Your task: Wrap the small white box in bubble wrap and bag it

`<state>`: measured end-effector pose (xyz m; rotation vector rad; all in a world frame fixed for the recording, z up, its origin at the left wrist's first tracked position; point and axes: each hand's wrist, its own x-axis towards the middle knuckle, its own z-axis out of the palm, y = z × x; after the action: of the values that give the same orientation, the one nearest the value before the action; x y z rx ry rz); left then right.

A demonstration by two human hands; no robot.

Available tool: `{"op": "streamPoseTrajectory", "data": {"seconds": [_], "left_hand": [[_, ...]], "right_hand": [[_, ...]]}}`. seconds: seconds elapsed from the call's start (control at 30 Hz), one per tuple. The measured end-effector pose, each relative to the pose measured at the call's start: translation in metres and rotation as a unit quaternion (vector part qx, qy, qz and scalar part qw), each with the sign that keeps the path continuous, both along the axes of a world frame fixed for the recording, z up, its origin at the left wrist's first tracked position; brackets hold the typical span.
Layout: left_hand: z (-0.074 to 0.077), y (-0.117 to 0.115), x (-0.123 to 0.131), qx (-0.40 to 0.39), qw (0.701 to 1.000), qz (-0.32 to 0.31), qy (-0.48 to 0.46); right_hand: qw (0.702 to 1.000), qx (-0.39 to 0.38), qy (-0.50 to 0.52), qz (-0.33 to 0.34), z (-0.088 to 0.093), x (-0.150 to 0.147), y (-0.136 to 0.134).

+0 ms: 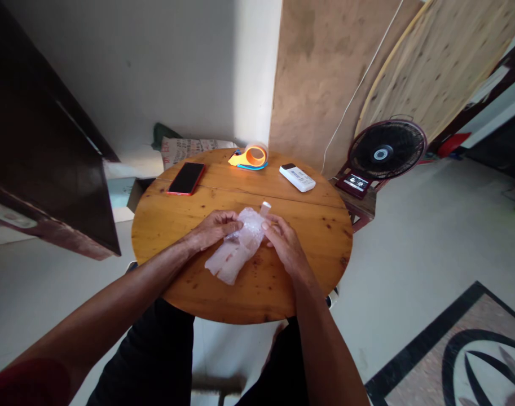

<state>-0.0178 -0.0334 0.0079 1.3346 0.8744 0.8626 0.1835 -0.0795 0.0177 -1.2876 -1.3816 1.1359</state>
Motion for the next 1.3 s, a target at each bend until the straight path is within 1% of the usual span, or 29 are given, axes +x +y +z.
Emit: {"op": "streamPoseTrajectory", "data": {"seconds": [0.1, 0.23, 0.3, 0.43, 0.57, 0.63, 0.7, 0.77, 0.8, 0.83, 0.87, 0.97, 1.03, 1.1, 1.17, 1.23, 1.3], "left_hand": [[-0.003, 0.003, 0.001, 0.004, 0.999, 0.038, -0.003], [-0.008, 0.005, 0.002, -0.002, 1.000, 0.028, -0.002], [-0.008, 0.004, 0.002, 0.000, 1.000, 0.022, -0.007], [-0.004, 0.003, 0.002, 0.008, 1.000, -0.003, -0.030], [-0.001, 0.001, 0.002, 0.029, 0.997, -0.017, -0.067], [-0.001, 0.000, 0.002, 0.021, 0.997, -0.046, -0.059], [-0.001, -0.001, 0.002, -0.001, 0.997, -0.075, -0.033], [0.000, -0.002, 0.002, -0.014, 0.997, -0.069, -0.011], [0.001, -0.003, 0.002, -0.017, 0.998, -0.057, -0.005], [0.002, -0.003, 0.002, -0.019, 0.999, -0.046, -0.002], [0.002, -0.003, 0.002, -0.020, 0.999, -0.038, 0.000], [0.003, -0.003, 0.002, -0.031, 0.999, -0.029, -0.004], [0.003, -0.002, 0.001, -0.039, 0.999, -0.017, -0.008], [0.003, -0.001, 0.000, -0.042, 0.999, -0.014, -0.012], [0.004, 0.000, -0.001, -0.043, 0.999, -0.020, -0.020], [0.005, 0.001, -0.002, -0.043, 0.999, -0.022, -0.024], [0.005, 0.002, -0.003, -0.038, 0.999, -0.014, -0.023]], "right_hand": [[0.999, 0.007, 0.007, 0.032, 0.000, -0.004, 0.000], [0.998, 0.020, 0.039, 0.052, -0.004, -0.014, 0.001], [0.997, 0.041, 0.048, 0.042, -0.008, -0.018, 0.001], [0.996, 0.086, 0.027, -0.014, -0.015, -0.015, 0.003], [0.995, 0.090, 0.005, -0.053, -0.018, -0.005, 0.008], [0.992, 0.093, -0.013, -0.081, -0.017, -0.001, 0.010], [0.984, 0.115, -0.034, -0.135, -0.014, 0.001, 0.009], [0.965, 0.160, -0.059, -0.200, -0.008, 0.001, 0.005], [0.956, 0.182, -0.074, -0.218, -0.005, 0.001, 0.003], [0.951, 0.198, -0.089, -0.219, -0.001, 0.000, 0.000], [0.952, 0.205, -0.107, -0.202, 0.002, -0.002, -0.004], [0.964, 0.184, -0.176, -0.079, 0.009, -0.010, -0.012], [0.959, 0.161, -0.231, -0.024, 0.010, -0.017, -0.016], [0.949, 0.146, -0.280, -0.015, 0.008, -0.024, -0.019], [0.940, 0.136, -0.312, -0.030, 0.005, -0.027, -0.019], [0.938, 0.133, -0.318, -0.049, 0.002, -0.026, -0.017], [0.944, 0.134, -0.294, -0.062, -0.001, -0.022, -0.014]]}}
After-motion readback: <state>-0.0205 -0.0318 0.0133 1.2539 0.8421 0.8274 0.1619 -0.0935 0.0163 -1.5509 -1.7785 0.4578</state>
